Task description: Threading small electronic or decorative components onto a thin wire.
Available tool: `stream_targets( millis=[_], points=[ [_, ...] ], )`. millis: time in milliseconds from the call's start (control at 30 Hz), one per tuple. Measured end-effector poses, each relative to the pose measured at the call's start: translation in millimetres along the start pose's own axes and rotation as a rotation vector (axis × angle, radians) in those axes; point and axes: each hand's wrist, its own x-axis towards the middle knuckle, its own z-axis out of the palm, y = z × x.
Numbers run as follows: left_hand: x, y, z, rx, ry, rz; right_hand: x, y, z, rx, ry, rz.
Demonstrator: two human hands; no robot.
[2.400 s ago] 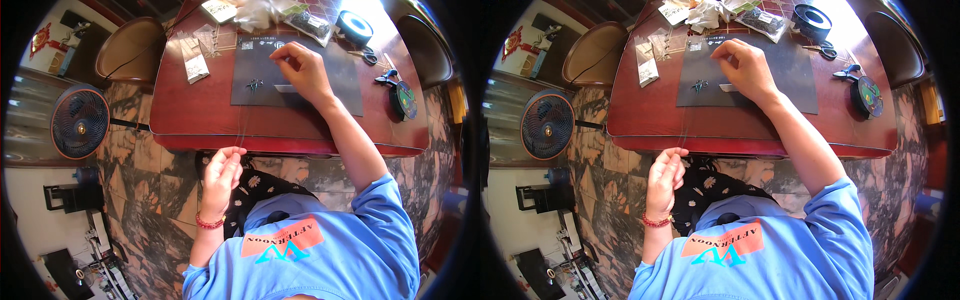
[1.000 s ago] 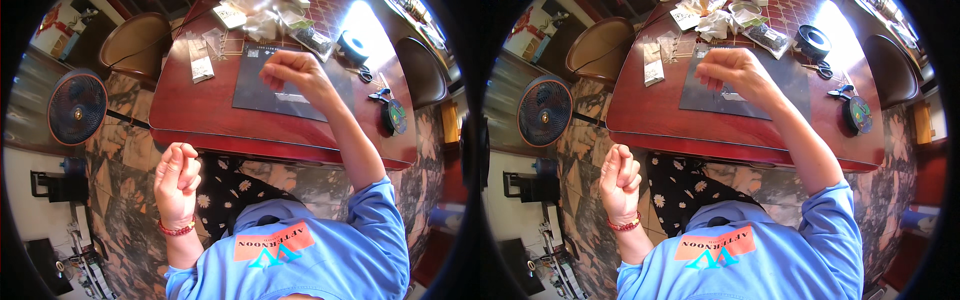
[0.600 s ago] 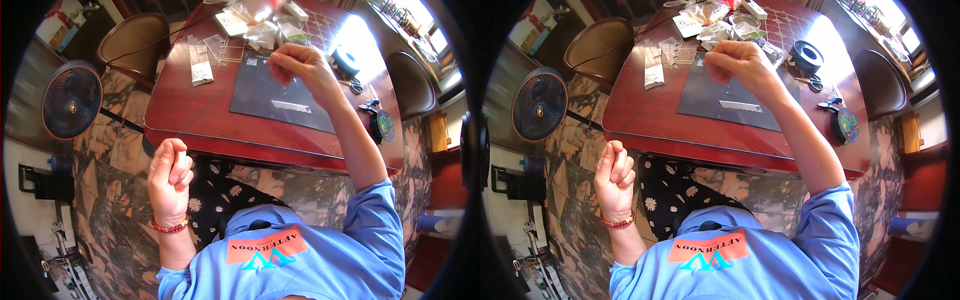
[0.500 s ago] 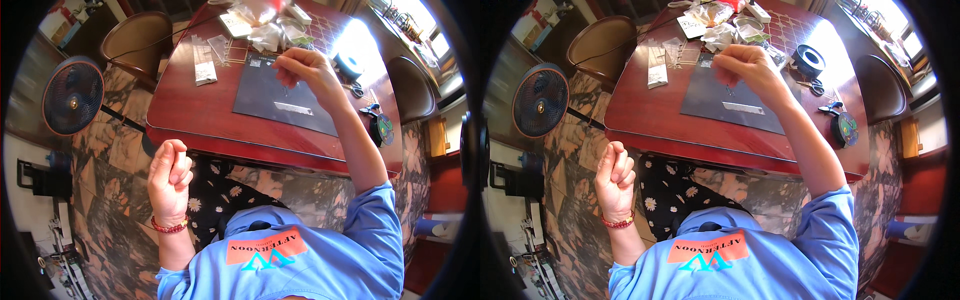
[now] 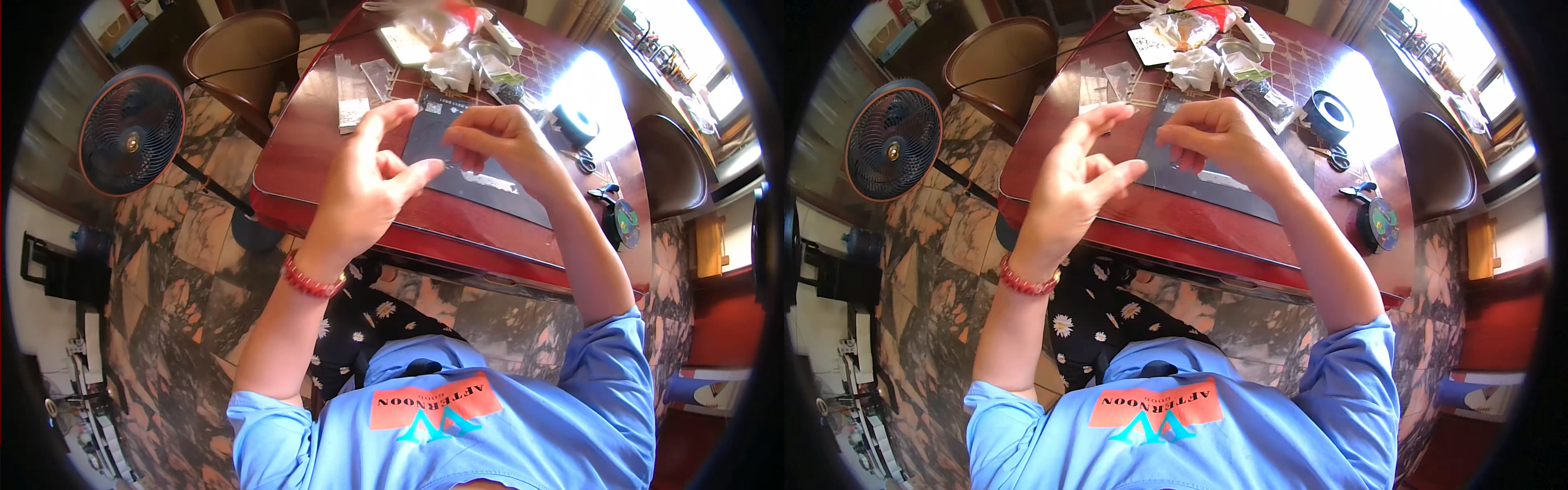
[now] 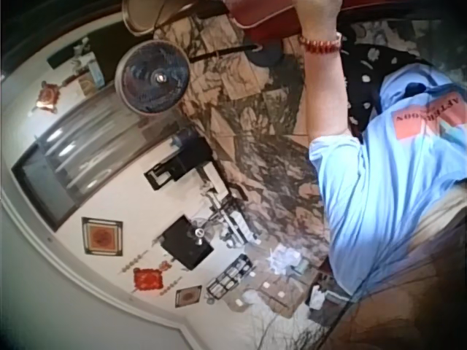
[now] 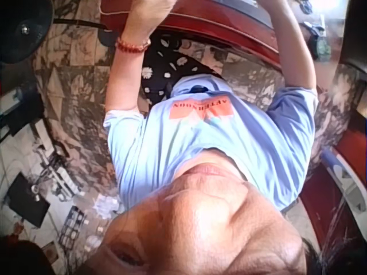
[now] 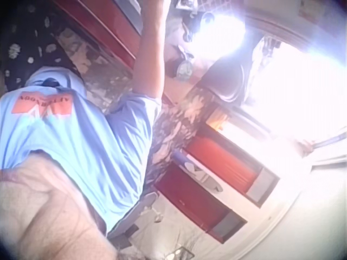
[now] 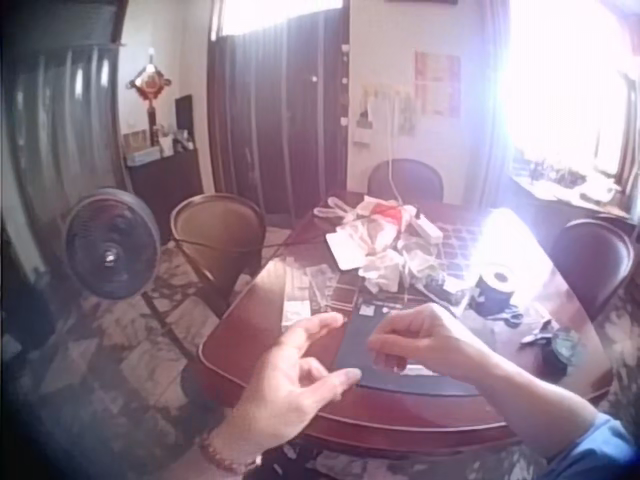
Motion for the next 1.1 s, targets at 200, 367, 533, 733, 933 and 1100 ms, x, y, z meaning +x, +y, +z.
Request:
stream_targets(
  millis=[200, 367, 533, 733, 933, 1100],
  points=[
    [22.8, -12.7, 10.4, 0.143, -0.201, -0.087, -5.8, -8.5, -3.3, 0.013, -0.064, -0.012],
    [23.0, -4.1, -0.2, 0.174, -0.216, -0.15, -15.6, -7.2, -12.4, 0.015, -0.135, 0.003],
    [30.7, 1.2, -2.2, 0.229, -0.253, -0.186, -13.7, 4.3, -15.8, -0.013, -0.092, 0.005],
    [44.6, 10.6, 7.0, 0.191, -0.257, -0.132, -9.5, 19.1, -23.5, -0.181, 0.028, -0.09],
    [48.9, 21.8, 11.7, 0.17, -0.25, -0.163, -13.3, 24.6, -27.4, -0.276, 0.087, -0.148],
    [50.6, 33.4, 12.8, 0.087, -0.235, -0.235, -17.2, 31.8, -26.7, -0.27, 0.087, -0.126]
  ],
)
